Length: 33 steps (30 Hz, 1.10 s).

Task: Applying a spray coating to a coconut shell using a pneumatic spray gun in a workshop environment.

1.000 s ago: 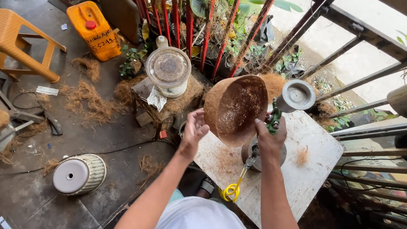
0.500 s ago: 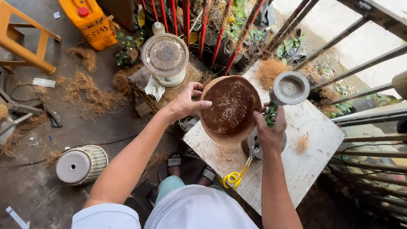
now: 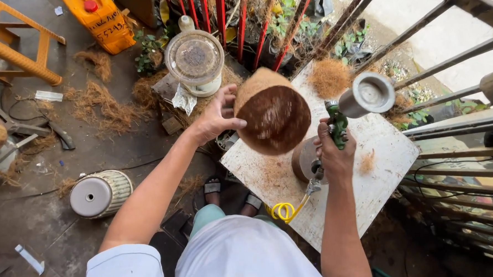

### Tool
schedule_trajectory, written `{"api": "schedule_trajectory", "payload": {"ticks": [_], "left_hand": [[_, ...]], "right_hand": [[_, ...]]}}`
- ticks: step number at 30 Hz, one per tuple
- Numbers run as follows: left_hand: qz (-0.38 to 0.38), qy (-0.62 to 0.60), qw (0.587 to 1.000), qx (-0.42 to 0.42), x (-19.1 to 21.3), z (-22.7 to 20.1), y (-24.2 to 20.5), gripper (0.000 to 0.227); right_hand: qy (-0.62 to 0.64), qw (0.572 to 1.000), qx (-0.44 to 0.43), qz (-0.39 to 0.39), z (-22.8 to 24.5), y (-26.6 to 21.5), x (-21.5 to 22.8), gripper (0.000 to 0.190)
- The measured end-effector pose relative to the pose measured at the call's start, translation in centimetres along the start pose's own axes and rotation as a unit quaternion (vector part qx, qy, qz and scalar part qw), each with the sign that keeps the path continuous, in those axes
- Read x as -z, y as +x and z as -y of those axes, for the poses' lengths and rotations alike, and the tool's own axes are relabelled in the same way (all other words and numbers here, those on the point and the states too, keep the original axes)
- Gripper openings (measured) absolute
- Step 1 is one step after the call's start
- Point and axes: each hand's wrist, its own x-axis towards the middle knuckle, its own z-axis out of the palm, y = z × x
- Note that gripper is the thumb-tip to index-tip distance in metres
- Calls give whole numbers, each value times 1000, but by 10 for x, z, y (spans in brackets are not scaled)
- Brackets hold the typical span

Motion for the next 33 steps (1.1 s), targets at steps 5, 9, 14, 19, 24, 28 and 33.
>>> {"api": "schedule_trajectory", "payload": {"ticks": [5, 9, 14, 19, 24, 28, 33], "left_hand": [[-29, 23, 992, -118, 2, -15, -2, 118], [-45, 40, 982, -177, -12, -38, -6, 119], [-60, 57, 974, -212, -19, -43, -4, 115], [-67, 51, 968, -237, -19, -38, -5, 113], [-77, 55, 964, -249, -15, -37, -5, 116], [-79, 62, 962, -253, -12, -35, -4, 115], [-92, 73, 958, -261, -10, -30, -1, 113]], "right_hand": [[30, 995, -37, 89, 4, -16, -3, 21], [28, 979, -79, 185, 5, -25, -17, 20], [20, 974, -103, 200, 27, -31, -36, 26], [23, 969, -136, 204, 15, -30, -34, 30], [-47, 973, -135, 181, 18, -24, -25, 34], [-75, 975, -131, 161, 14, -19, -18, 33], [-116, 970, -155, 144, 23, -24, -20, 34]]}}
